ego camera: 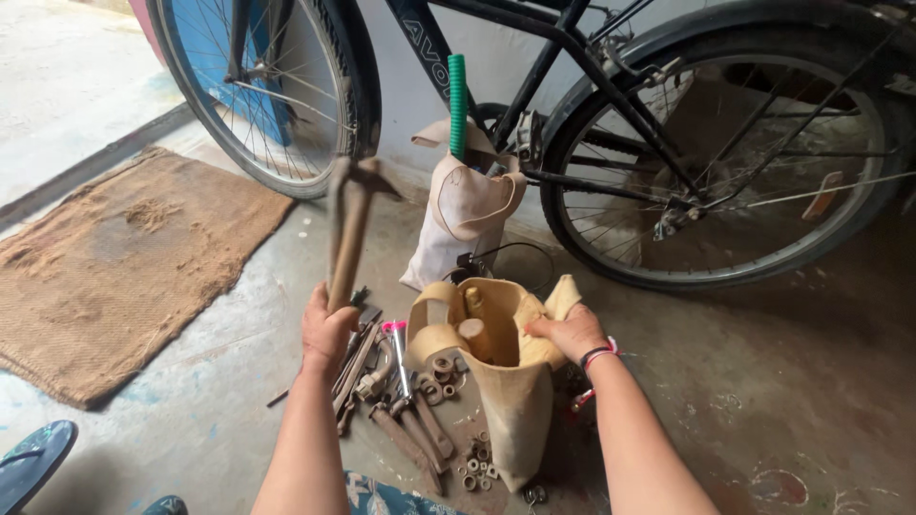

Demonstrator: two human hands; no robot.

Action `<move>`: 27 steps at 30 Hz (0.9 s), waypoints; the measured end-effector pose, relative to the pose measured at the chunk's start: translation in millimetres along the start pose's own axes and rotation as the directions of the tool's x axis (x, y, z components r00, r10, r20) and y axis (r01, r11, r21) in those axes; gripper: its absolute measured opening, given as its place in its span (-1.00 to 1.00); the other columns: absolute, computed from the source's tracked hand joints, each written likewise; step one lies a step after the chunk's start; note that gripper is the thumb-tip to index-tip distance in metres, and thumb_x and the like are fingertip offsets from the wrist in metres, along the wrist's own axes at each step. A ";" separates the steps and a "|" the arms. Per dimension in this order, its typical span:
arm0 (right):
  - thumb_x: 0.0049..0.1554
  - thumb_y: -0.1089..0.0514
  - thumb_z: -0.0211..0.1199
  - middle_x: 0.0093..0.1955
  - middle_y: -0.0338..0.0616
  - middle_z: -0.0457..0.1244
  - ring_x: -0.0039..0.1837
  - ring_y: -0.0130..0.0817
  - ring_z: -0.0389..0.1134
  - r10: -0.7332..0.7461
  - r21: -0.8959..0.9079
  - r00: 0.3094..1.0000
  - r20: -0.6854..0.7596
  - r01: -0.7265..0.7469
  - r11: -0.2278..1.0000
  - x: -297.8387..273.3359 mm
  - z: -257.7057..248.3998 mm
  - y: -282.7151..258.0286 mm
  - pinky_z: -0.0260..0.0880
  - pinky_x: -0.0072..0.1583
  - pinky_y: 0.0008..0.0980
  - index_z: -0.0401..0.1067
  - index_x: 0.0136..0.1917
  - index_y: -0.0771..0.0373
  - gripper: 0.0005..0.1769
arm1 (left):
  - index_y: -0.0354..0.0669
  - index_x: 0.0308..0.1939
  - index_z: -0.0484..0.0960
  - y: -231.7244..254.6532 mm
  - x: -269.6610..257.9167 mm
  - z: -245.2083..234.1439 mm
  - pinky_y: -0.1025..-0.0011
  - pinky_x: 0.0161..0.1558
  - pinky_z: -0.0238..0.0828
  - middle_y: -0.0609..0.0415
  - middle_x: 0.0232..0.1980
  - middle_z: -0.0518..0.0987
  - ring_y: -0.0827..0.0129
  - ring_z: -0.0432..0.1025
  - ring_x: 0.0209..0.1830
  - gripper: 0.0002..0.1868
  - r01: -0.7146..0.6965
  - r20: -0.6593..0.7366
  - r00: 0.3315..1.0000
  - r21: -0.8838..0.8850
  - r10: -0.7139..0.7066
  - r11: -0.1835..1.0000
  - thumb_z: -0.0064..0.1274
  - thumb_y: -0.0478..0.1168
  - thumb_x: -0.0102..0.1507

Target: The person organizes various tools and hardware on the floor by sorting bolts and nuts, then placing them along with hammers and wrenches into a tan tool bag.

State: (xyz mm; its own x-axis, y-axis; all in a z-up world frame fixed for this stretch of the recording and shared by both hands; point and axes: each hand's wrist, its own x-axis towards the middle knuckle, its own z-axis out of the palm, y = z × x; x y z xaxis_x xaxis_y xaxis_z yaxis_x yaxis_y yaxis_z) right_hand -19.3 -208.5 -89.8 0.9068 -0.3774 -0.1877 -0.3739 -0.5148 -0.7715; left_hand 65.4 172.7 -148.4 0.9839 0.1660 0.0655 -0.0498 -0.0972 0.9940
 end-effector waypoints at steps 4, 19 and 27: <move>-0.26 0.17 0.57 -0.07 -0.03 0.49 -0.08 -0.30 0.52 0.057 0.180 0.996 0.069 -0.069 0.981 5.5 -14.1 3.1 0.51 0.02 -0.34 0.58 -0.01 0.35 -0.49 | -0.23 0.29 0.44 74.6 -4.8 -1.1 0.26 -0.28 0.48 -0.08 -0.24 0.61 0.22 0.52 -0.32 -0.21 -0.029 0.213 0.977 0.247 -0.025 0.969 0.04 -0.28 -0.09; -0.38 0.33 0.59 -0.10 -0.01 0.47 -0.12 -0.21 0.51 0.125 0.258 0.992 -0.029 -0.113 0.959 24.0 -50.1 28.7 0.53 -0.02 -0.23 0.57 -0.06 0.35 -0.46 | 0.06 -0.01 0.70 266.5 -72.8 32.9 0.28 0.09 0.49 -0.03 -0.14 0.69 0.15 0.56 -0.02 -0.50 -0.340 0.530 0.763 0.816 -0.369 0.468 0.01 -0.31 -0.04; -0.37 0.40 0.57 -0.09 0.01 0.47 -0.13 -0.21 0.51 0.063 0.338 0.997 0.034 -0.071 0.939 26.2 -54.4 36.8 0.56 -0.05 -0.20 0.52 -0.04 0.36 -0.43 | 0.07 -0.14 0.80 299.8 -82.5 38.7 0.36 0.03 0.51 0.02 -0.14 0.71 0.27 0.58 -0.04 -0.54 -0.360 0.455 0.750 0.890 -0.480 0.281 0.08 -0.34 -0.09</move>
State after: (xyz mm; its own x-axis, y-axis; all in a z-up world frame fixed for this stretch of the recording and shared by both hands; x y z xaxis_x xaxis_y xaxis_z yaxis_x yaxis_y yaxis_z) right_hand -19.8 -279.3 -90.0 0.8875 -0.3830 -0.2563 -0.3494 -0.1967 -0.9161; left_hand -24.0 91.8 140.8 0.8401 -0.2751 -0.4675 -0.2153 -0.9602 0.1782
